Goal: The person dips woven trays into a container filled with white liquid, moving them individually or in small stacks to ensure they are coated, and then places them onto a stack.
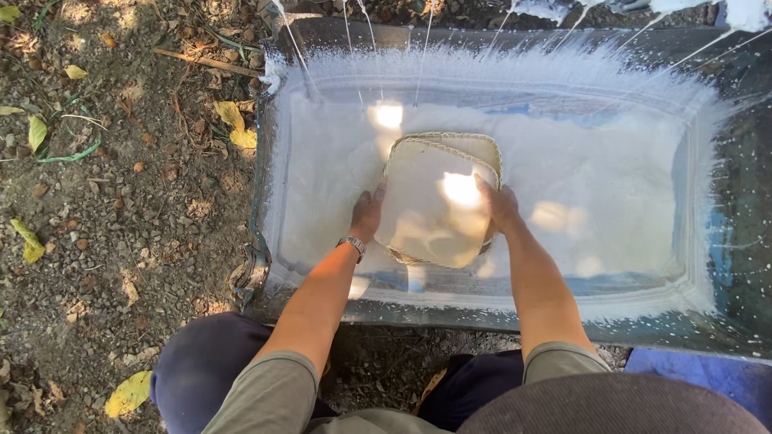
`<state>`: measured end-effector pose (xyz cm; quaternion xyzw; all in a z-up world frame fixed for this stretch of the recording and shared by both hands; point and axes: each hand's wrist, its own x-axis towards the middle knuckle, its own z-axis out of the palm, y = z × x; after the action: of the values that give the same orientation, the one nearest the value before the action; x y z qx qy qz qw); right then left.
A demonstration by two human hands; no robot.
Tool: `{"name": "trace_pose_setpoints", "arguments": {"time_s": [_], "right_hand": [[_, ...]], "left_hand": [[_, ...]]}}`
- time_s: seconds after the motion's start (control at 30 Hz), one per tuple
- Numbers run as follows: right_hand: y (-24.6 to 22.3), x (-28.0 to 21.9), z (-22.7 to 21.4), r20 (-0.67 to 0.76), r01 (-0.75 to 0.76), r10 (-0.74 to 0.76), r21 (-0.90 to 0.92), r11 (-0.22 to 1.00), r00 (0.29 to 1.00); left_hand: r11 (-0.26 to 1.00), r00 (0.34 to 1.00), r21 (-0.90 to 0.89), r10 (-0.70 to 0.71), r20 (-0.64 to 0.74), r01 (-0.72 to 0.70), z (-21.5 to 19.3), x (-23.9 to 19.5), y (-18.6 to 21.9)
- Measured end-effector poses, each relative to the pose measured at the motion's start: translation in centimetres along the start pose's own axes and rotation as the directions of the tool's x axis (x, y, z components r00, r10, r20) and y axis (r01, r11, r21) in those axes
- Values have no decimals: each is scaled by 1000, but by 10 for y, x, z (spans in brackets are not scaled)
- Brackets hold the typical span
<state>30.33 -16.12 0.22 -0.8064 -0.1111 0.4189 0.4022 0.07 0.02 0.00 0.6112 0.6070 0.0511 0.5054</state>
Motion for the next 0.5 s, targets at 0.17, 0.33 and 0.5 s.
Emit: {"name": "trace_pose_setpoints", "arguments": {"time_s": [0.17, 0.33, 0.5], "right_hand": [[-28, -13, 0, 234, -250, 168, 386, 888, 958], [-62, -50, 3, 392, 15, -169, 366, 930, 905], [-73, -47, 7, 252, 416, -413, 43, 908, 875]], "left_hand": [[904, 964, -348, -198, 179, 250, -4, 6, -7], [894, 972, -380, -216, 96, 237, -16, 19, -21], [994, 983, 82, -53, -176, 68, -10, 27, -37]]}}
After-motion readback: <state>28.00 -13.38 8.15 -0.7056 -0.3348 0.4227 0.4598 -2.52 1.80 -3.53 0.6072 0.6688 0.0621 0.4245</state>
